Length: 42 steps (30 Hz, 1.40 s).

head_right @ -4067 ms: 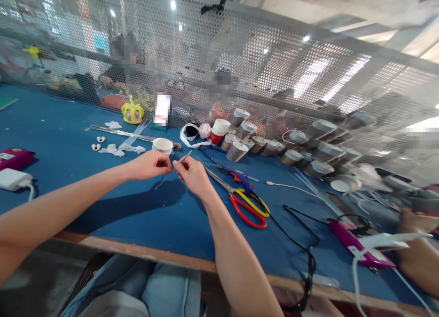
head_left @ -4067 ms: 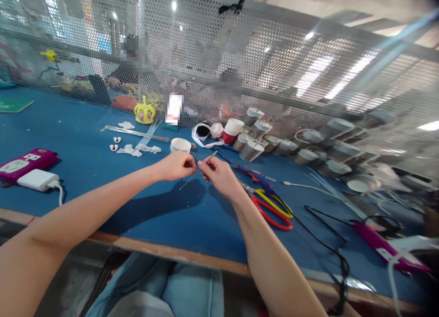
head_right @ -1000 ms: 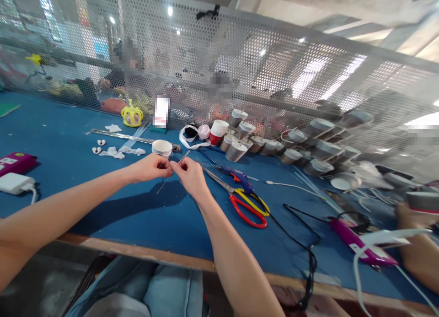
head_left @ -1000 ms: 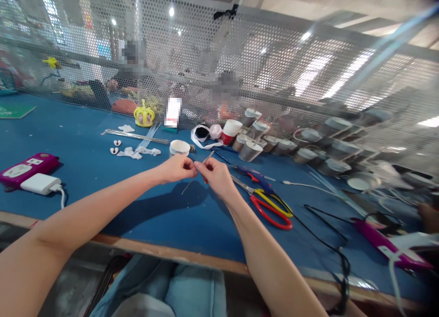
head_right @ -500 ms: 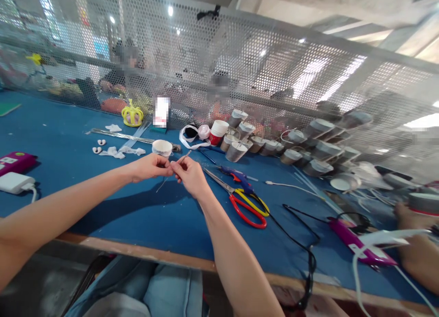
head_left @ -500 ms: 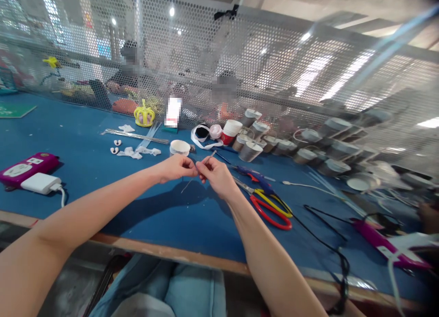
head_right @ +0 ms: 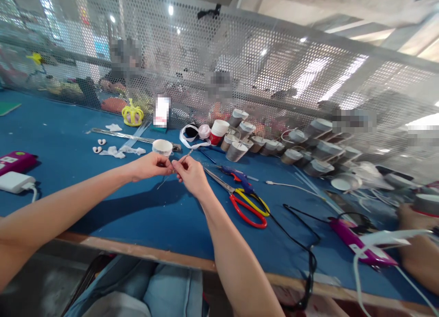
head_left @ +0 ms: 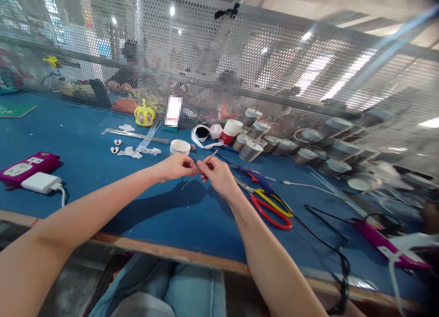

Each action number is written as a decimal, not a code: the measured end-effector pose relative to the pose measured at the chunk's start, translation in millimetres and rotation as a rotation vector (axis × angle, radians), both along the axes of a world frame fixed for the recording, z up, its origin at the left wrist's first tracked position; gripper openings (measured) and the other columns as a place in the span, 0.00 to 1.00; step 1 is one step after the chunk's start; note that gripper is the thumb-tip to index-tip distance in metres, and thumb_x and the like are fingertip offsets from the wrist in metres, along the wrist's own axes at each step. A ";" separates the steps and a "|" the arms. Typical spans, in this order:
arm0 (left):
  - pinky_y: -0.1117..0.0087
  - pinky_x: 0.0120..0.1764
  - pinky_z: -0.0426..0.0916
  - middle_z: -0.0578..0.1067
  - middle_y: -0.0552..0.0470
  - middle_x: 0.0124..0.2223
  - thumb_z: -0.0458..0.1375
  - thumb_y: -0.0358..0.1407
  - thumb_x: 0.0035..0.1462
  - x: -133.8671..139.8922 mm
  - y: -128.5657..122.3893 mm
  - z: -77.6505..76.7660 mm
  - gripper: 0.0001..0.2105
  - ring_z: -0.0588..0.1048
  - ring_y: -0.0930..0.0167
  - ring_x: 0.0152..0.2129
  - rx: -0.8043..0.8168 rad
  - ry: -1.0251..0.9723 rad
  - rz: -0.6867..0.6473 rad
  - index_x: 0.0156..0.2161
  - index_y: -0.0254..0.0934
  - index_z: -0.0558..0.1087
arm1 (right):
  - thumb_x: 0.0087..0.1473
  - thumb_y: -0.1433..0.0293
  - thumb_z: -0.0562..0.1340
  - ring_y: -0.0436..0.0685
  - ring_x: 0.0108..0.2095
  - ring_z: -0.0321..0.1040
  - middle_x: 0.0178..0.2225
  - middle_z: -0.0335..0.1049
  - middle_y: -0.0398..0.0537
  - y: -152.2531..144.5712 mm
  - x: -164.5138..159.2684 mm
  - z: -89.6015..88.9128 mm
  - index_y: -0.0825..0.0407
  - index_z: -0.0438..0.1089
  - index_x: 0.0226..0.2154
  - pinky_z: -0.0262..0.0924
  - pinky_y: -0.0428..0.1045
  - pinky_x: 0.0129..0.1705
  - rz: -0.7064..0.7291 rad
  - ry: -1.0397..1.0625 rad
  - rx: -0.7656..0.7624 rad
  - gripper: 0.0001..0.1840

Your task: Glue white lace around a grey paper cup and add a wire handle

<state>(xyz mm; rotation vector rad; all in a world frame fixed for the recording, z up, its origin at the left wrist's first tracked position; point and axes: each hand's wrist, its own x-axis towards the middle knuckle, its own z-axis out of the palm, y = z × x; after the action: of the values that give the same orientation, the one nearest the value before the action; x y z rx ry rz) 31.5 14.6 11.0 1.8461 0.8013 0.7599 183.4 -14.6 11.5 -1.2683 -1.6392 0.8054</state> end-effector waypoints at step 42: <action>0.75 0.25 0.56 0.67 0.56 0.21 0.55 0.32 0.42 -4.3 -0.9 7.9 0.05 0.61 0.78 0.19 0.095 0.110 -0.042 0.23 0.31 0.69 | 0.44 0.55 0.58 0.44 0.15 0.54 0.16 0.58 0.38 2.0 -0.8 -1.9 0.53 0.60 0.19 0.53 0.42 0.17 -0.020 0.089 -0.018 0.19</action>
<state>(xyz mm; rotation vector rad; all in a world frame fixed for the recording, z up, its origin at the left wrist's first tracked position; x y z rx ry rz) 27.2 13.7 18.9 1.9974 0.8056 0.6845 182.7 -12.6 9.6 -1.2422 -1.5492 0.8546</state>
